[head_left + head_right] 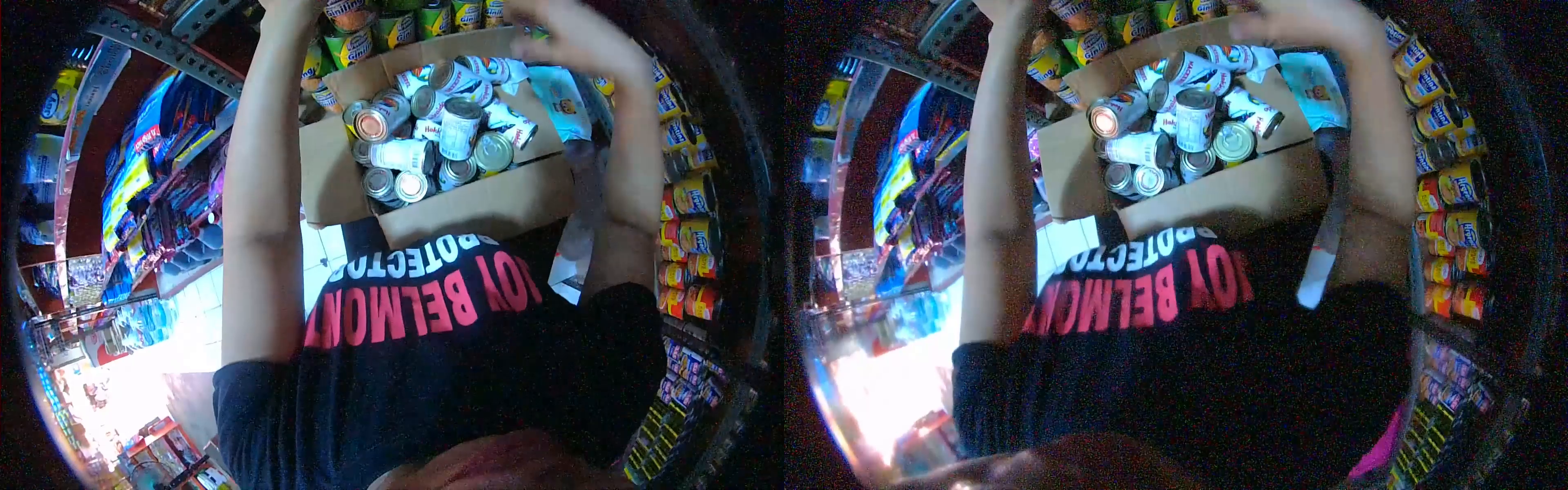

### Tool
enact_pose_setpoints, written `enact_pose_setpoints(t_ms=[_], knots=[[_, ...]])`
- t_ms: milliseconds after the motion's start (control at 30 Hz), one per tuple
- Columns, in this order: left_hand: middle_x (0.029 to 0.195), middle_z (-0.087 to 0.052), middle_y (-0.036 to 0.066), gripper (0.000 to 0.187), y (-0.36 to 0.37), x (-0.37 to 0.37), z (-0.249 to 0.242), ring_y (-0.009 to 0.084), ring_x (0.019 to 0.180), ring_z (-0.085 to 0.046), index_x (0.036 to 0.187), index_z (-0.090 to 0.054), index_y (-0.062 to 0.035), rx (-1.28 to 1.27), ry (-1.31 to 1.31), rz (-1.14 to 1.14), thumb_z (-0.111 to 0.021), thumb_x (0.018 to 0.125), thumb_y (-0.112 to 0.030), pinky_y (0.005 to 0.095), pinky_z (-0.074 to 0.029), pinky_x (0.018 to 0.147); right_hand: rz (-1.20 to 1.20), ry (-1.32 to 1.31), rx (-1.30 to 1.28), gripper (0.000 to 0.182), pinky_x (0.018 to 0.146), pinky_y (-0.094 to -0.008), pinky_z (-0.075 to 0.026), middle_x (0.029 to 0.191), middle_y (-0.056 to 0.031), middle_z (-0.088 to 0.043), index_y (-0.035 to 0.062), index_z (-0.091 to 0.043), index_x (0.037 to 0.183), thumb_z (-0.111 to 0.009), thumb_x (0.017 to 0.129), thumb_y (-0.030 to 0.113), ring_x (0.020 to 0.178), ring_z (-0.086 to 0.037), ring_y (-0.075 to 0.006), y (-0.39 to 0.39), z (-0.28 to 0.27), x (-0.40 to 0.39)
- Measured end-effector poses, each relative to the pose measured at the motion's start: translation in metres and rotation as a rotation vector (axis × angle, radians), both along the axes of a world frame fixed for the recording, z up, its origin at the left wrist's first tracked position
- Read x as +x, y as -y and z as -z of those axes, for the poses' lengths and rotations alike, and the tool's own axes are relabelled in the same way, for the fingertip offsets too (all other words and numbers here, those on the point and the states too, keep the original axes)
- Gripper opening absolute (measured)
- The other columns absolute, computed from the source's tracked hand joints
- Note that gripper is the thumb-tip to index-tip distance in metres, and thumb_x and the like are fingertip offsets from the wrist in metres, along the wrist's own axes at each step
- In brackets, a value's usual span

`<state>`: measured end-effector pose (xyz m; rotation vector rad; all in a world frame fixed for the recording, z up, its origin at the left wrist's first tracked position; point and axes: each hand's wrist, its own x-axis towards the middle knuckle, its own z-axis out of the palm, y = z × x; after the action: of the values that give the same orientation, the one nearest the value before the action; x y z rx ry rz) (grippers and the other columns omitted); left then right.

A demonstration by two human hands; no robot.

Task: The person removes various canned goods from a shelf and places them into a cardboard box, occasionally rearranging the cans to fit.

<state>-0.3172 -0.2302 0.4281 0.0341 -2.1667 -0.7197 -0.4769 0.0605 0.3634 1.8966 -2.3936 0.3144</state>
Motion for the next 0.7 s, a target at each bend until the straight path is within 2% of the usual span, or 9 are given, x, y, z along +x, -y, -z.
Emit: enact_pose_setpoints(t_ms=[67,200,233,267,300,333,367,533,700], knots=[[0.105,-0.062,0.013,0.032,0.007,-0.018,0.02,0.0327,0.106,-0.058,0.11,-0.058,-0.0043,-0.856,-0.242,-0.641,-0.06,0.078,-0.002,0.0435,-0.043,0.087,0.149,-0.154,0.274,0.05,0.086,-0.0491,-0.053,0.106,-0.0227,-0.068,0.0013,-0.062,0.122,-0.076,0.085,0.032,0.101,-0.066,-0.0403,-0.009,0.041,0.029],[0.111,-0.063,0.016,0.041,0.012,-0.018,0.022,0.035,0.108,-0.057,0.12,-0.058,-0.0009,-0.88,-0.301,-0.614,-0.06,0.079,-0.005,0.0471,-0.044,0.093,0.138,0.24,0.352,0.067,0.097,-0.0476,-0.051,0.12,-0.0274,-0.066,0.0007,-0.057,0.134,-0.079,0.08,0.035,0.112,-0.064,-0.0433,-0.033,0.144,0.027],[0.112,-0.063,0.016,0.044,0.004,0.005,0.004,0.0355,0.108,-0.057,0.122,-0.058,0.0004,-0.168,-0.135,0.017,-0.062,0.079,-0.007,0.0495,-0.044,0.094,0.166,0.336,0.201,0.079,0.102,-0.0477,-0.048,0.126,-0.029,-0.064,-0.0013,-0.053,0.141,-0.08,0.078,0.038,0.115,-0.063,-0.0442,-0.042,0.155,0.04],[0.112,-0.063,0.015,0.047,0.017,-0.012,0.017,0.0344,0.105,-0.058,0.122,-0.058,0.0005,-0.347,-0.304,-0.102,-0.064,0.077,-0.011,0.0481,-0.044,0.094,0.23,0.377,0.27,0.084,0.104,-0.0485,-0.046,0.13,-0.0304,-0.062,-0.0006,-0.052,0.143,-0.079,0.077,0.042,0.118,-0.062,-0.0437,-0.046,0.166,0.035],[0.112,-0.065,0.017,0.046,0.014,-0.021,0.017,0.0327,0.103,-0.062,0.121,-0.057,0.0021,-0.8,-0.077,-0.704,-0.071,0.081,-0.014,0.0473,-0.048,0.093,0.171,0.44,0.15,0.083,0.104,-0.0491,-0.046,0.128,-0.029,-0.064,0.0022,-0.053,0.144,-0.078,0.077,0.045,0.117,-0.062,-0.0441,-0.052,0.163,0.036],[0.108,-0.066,0.004,0.032,0.022,-0.021,0.026,0.0234,0.101,-0.062,0.117,-0.061,-0.0132,-0.971,-0.153,-0.808,-0.059,0.086,-0.019,0.0423,-0.047,0.082,0.224,0.328,0.193,0.081,0.102,-0.0494,-0.047,0.123,-0.0269,-0.067,0.0048,-0.054,0.143,-0.078,0.076,0.044,0.115,-0.063,-0.044,-0.052,0.16,0.038],[0.093,-0.062,0.005,0.02,0.025,-0.025,0.025,0.0252,0.093,-0.062,0.102,-0.06,-0.0109,-0.946,-0.327,-0.709,-0.061,0.082,-0.016,0.0417,-0.046,0.079,0.17,0.21,0.217,0.077,0.098,-0.049,-0.05,0.118,-0.0245,-0.069,0.006,-0.058,0.139,-0.078,0.075,0.043,0.112,-0.065,-0.0425,-0.053,0.135,0.045],[0.108,-0.065,0.009,0.027,0.012,-0.014,0.021,0.0268,0.102,-0.062,0.107,-0.06,-0.0077,-0.831,-0.334,-0.564,-0.061,0.08,-0.012,0.0401,-0.046,0.088,0.259,0.131,0.24,0.052,0.086,-0.0456,-0.055,0.096,-0.0216,-0.073,0.002,-0.073,0.106,-0.087,0.065,0.03,0.092,-0.07,-0.0388,-0.053,0.024,0.031],[0.11,-0.065,0.009,0.025,0.013,-0.015,0.021,0.0265,0.105,-0.062,0.104,-0.059,-0.0078,-0.793,-0.328,-0.526,-0.062,0.08,-0.012,0.0399,-0.046,0.089,0.173,0.16,-0.445,0.055,0.097,-0.0383,-0.053,0.115,-0.0176,-0.072,-0.0005,-0.068,0.12,-0.085,0.072,0.021,0.109,-0.07,-0.0282,-0.04,-0.079,0.004]])
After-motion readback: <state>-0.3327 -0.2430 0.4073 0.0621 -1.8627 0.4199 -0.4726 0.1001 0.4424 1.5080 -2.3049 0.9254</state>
